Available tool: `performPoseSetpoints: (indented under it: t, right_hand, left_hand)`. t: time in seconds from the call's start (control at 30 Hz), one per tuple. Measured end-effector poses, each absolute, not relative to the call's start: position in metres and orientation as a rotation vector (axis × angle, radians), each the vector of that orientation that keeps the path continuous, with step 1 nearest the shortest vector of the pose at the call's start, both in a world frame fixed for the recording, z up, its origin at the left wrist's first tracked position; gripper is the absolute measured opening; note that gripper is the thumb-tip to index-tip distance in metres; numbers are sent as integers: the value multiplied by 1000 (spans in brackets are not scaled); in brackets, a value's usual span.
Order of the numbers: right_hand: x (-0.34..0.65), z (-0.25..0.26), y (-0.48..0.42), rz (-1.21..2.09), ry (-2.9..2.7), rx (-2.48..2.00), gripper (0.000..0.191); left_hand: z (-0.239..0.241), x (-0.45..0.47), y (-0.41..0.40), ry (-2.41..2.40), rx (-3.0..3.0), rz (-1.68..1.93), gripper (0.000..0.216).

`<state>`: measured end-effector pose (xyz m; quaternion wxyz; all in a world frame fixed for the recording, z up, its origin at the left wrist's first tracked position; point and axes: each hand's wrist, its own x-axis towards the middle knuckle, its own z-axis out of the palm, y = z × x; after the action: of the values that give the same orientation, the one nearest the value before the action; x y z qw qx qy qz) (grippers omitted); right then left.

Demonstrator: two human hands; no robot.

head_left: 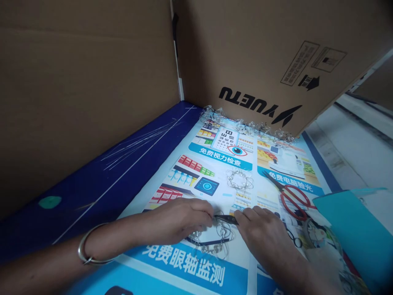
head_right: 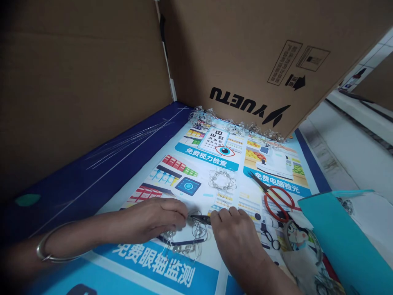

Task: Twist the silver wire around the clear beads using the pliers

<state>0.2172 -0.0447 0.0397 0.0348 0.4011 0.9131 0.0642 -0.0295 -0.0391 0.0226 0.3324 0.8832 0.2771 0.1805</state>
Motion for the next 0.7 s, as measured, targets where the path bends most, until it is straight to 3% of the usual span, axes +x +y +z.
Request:
performPoseSetpoints:
  t: [0.7]
  right_hand:
    - [251, 51, -58, 16, 2767, 1402, 5]
  left_hand:
    - [9, -31, -44, 945, 2324, 366, 32]
